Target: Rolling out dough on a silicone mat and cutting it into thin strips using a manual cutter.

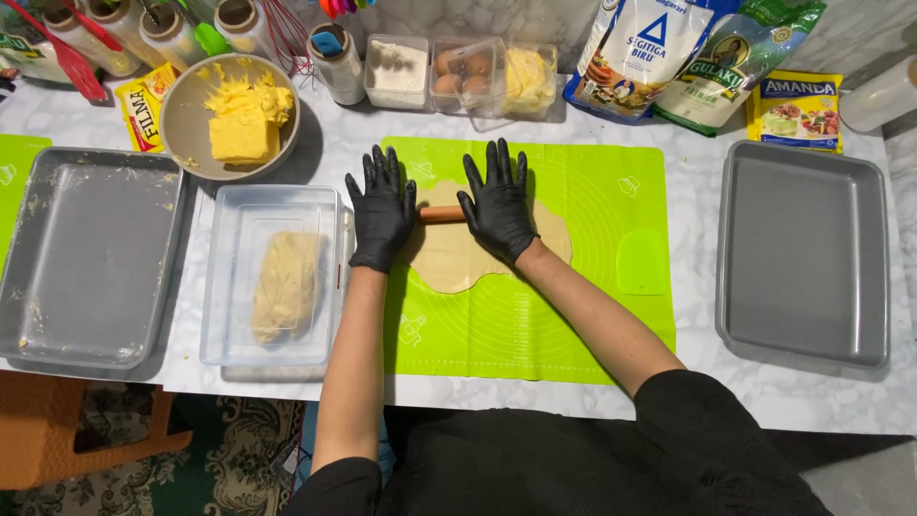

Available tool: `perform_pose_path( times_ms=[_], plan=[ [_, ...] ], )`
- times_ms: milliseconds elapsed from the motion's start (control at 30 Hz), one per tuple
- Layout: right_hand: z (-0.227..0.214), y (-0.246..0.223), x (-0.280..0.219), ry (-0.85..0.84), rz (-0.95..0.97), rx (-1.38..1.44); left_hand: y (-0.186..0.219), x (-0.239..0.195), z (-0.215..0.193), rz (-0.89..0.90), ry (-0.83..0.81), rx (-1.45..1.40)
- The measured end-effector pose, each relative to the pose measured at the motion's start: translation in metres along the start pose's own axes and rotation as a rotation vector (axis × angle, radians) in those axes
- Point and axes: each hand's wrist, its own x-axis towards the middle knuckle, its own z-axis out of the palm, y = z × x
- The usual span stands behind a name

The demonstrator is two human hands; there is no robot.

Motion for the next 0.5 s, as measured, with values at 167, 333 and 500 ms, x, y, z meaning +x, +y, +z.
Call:
perform_pose_path(
  times_ms=[167,333,500],
  plan=[
    [0.0,-0.016,-0.061,-0.066,-0.078,-0.085,0.009,-0.079,-0.009,0.052,-0.011,0.0],
    [-0.001,-0.03,-0.103,-0.079,-0.114,-0.012,-0.005,-0.124,-0.003,0.104,-0.024,-0.057],
    [0.022,-0.005,-0.064,-0.006,-0.184,-0.008,-0.015,-0.082,-0.007,0.162,-0.003,-0.118]
  ],
)
